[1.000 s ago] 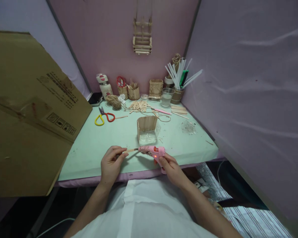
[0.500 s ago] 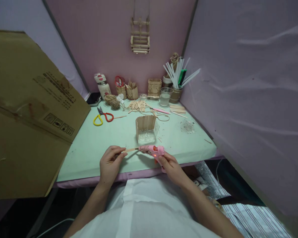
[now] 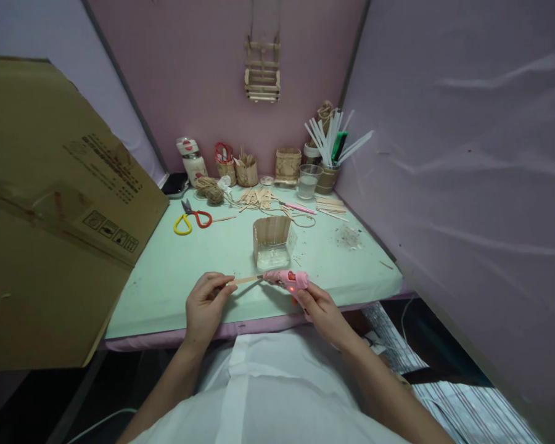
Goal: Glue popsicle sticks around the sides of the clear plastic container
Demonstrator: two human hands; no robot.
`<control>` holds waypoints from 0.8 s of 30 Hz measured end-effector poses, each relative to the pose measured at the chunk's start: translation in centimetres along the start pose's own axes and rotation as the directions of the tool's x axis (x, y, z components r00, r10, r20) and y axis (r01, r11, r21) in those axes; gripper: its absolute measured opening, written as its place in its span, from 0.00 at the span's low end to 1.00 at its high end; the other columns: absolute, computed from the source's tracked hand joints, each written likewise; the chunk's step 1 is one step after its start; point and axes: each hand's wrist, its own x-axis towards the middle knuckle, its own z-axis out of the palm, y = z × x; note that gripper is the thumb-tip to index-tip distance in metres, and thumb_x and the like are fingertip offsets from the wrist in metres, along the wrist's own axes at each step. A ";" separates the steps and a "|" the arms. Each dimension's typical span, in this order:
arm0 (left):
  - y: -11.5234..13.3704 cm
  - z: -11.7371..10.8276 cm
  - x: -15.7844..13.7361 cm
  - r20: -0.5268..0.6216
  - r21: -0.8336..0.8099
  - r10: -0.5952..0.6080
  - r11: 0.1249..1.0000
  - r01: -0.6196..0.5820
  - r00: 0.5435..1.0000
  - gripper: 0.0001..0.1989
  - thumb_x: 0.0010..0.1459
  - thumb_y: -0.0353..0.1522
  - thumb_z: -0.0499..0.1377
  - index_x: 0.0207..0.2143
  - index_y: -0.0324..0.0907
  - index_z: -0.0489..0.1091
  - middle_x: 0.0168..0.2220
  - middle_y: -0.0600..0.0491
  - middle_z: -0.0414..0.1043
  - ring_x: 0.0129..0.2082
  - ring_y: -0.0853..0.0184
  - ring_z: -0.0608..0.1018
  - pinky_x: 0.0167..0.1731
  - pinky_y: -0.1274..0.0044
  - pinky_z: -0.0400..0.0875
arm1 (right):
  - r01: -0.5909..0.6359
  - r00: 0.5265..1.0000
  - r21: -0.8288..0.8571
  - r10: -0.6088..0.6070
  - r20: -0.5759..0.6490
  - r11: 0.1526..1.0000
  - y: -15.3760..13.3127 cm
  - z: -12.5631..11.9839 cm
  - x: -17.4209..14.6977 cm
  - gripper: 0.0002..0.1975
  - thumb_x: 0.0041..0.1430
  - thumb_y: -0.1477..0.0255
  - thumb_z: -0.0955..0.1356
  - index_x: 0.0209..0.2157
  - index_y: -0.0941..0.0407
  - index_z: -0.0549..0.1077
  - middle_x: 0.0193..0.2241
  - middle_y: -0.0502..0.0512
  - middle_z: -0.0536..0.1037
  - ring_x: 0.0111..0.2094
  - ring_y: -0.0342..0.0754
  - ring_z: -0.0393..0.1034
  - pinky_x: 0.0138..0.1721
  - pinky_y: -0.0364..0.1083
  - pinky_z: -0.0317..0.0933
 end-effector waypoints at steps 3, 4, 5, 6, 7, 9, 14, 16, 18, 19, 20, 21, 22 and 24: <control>0.1 0.0 0.0 -0.005 0.006 -0.003 1.000 0.003 1.000 0.04 0.55 0.33 0.65 0.33 0.45 0.79 0.32 0.55 0.72 0.29 0.71 0.73 0.33 0.79 0.70 | -0.001 1.000 0.000 0.001 -0.021 1.000 -0.2 -0.1 0.0 0.26 0.57 0.45 0.62 0.25 0.54 0.70 0.19 0.47 0.62 0.22 0.43 0.54 0.22 0.42 0.54; 0.0 0.0 0.0 -0.005 0.008 -0.005 1.000 0.005 1.000 0.03 0.55 0.33 0.65 0.33 0.45 0.79 0.32 0.55 0.72 0.29 0.71 0.73 0.33 0.79 0.70 | 0.002 1.000 -0.002 -0.003 -0.027 1.000 -0.2 -0.2 0.0 0.26 0.57 0.45 0.62 0.24 0.54 0.69 0.19 0.47 0.62 0.22 0.43 0.54 0.22 0.42 0.54; 0.0 0.0 0.0 -0.003 0.009 -0.006 1.000 0.006 1.000 0.03 0.55 0.33 0.65 0.33 0.45 0.79 0.32 0.55 0.72 0.29 0.71 0.73 0.33 0.79 0.70 | 0.008 1.000 -0.007 -0.008 -0.029 1.000 -0.2 -0.2 0.0 0.26 0.57 0.45 0.63 0.24 0.54 0.69 0.19 0.47 0.62 0.23 0.43 0.55 0.22 0.43 0.54; 0.0 0.0 0.0 -0.001 0.010 -0.007 1.000 0.007 1.000 0.03 0.55 0.33 0.65 0.34 0.45 0.79 0.32 0.55 0.72 0.29 0.72 0.73 0.33 0.79 0.69 | 0.013 0.999 -0.013 -0.013 -0.031 1.000 -0.1 -0.2 0.0 0.26 0.58 0.46 0.63 0.24 0.54 0.69 0.19 0.48 0.63 0.23 0.43 0.55 0.23 0.43 0.55; -0.1 -0.1 0.0 0.002 0.011 -0.009 1.000 0.009 1.000 0.04 0.55 0.33 0.64 0.34 0.45 0.79 0.32 0.55 0.72 0.29 0.72 0.73 0.33 0.79 0.69 | 0.017 0.999 -0.017 -0.018 -0.030 1.000 -0.1 -0.3 0.1 0.26 0.58 0.46 0.62 0.24 0.54 0.69 0.20 0.48 0.63 0.23 0.43 0.55 0.23 0.43 0.55; -0.1 -0.1 0.0 0.007 0.011 -0.012 1.000 0.012 1.000 0.04 0.55 0.33 0.64 0.34 0.45 0.79 0.32 0.55 0.72 0.29 0.72 0.73 0.33 0.79 0.69 | 0.023 0.999 -0.019 -0.023 -0.027 1.000 0.0 -0.3 0.1 0.26 0.58 0.46 0.62 0.24 0.54 0.68 0.20 0.48 0.62 0.24 0.44 0.55 0.24 0.43 0.55; -0.2 -0.1 0.0 0.011 0.004 -0.017 1.000 0.017 1.000 0.04 0.55 0.33 0.65 0.34 0.46 0.79 0.33 0.55 0.72 0.30 0.72 0.73 0.33 0.79 0.69 | 0.010 1.000 -0.018 -0.010 -0.004 1.000 0.0 -0.4 0.2 0.25 0.59 0.47 0.62 0.25 0.54 0.67 0.21 0.47 0.60 0.23 0.43 0.54 0.24 0.42 0.53; -0.2 0.0 0.0 0.011 0.000 -0.018 1.000 0.018 1.000 0.04 0.55 0.33 0.65 0.34 0.46 0.79 0.33 0.55 0.72 0.31 0.72 0.73 0.33 0.79 0.69 | 0.015 1.000 -0.037 -0.015 0.003 0.999 -0.2 -0.4 0.2 0.25 0.60 0.47 0.61 0.25 0.54 0.68 0.20 0.46 0.60 0.23 0.42 0.53 0.23 0.42 0.52; -0.2 0.0 0.0 0.007 -0.001 -0.015 1.000 0.015 1.000 0.04 0.55 0.33 0.65 0.34 0.46 0.79 0.33 0.55 0.71 0.30 0.72 0.73 0.33 0.79 0.69 | 0.038 0.999 -0.083 -0.038 0.003 0.996 -0.5 -0.5 0.1 0.25 0.61 0.48 0.60 0.25 0.54 0.68 0.20 0.47 0.62 0.23 0.43 0.54 0.23 0.42 0.52; -0.2 0.0 0.0 0.005 0.000 -0.012 1.000 0.012 1.000 0.03 0.55 0.33 0.65 0.34 0.46 0.79 0.33 0.55 0.71 0.30 0.72 0.73 0.33 0.79 0.69 | 0.056 0.998 -0.115 -0.056 0.002 0.992 -0.6 -0.6 0.0 0.25 0.62 0.48 0.60 0.25 0.54 0.68 0.21 0.48 0.63 0.23 0.43 0.55 0.24 0.43 0.53; -0.1 0.0 0.0 0.004 0.001 -0.010 1.000 0.010 1.000 0.04 0.55 0.33 0.65 0.34 0.46 0.79 0.32 0.55 0.71 0.30 0.72 0.73 0.33 0.79 0.70 | 0.076 0.997 -0.151 -0.077 -0.002 0.986 -0.8 -0.8 -0.1 0.26 0.62 0.48 0.60 0.25 0.54 0.68 0.21 0.48 0.64 0.23 0.44 0.56 0.24 0.43 0.53; -0.1 0.0 0.0 0.004 0.002 -0.008 1.000 0.008 1.000 0.04 0.55 0.33 0.65 0.34 0.46 0.79 0.32 0.55 0.72 0.29 0.72 0.73 0.33 0.78 0.70 | 0.096 0.995 -0.193 -0.100 -0.009 0.977 -1.0 -1.0 -0.2 0.26 0.62 0.48 0.59 0.24 0.54 0.68 0.21 0.49 0.65 0.24 0.44 0.57 0.25 0.43 0.54; -0.1 0.0 0.0 0.003 0.002 -0.006 1.000 0.006 1.000 0.04 0.55 0.33 0.65 0.34 0.46 0.79 0.32 0.55 0.72 0.30 0.71 0.73 0.33 0.78 0.70 | 0.117 0.992 -0.237 -0.127 -0.025 0.964 -1.2 -1.3 -0.4 0.26 0.63 0.48 0.59 0.24 0.54 0.68 0.21 0.49 0.66 0.24 0.45 0.58 0.26 0.44 0.55; -0.2 0.0 0.0 -0.002 0.001 -0.001 1.000 0.001 1.000 0.04 0.55 0.34 0.65 0.34 0.46 0.79 0.32 0.54 0.72 0.30 0.71 0.73 0.34 0.78 0.71 | 0.167 0.975 -0.328 -0.204 -0.083 0.930 -1.6 -2.3 -0.6 0.25 0.64 0.49 0.58 0.25 0.54 0.70 0.23 0.52 0.69 0.27 0.47 0.62 0.30 0.45 0.58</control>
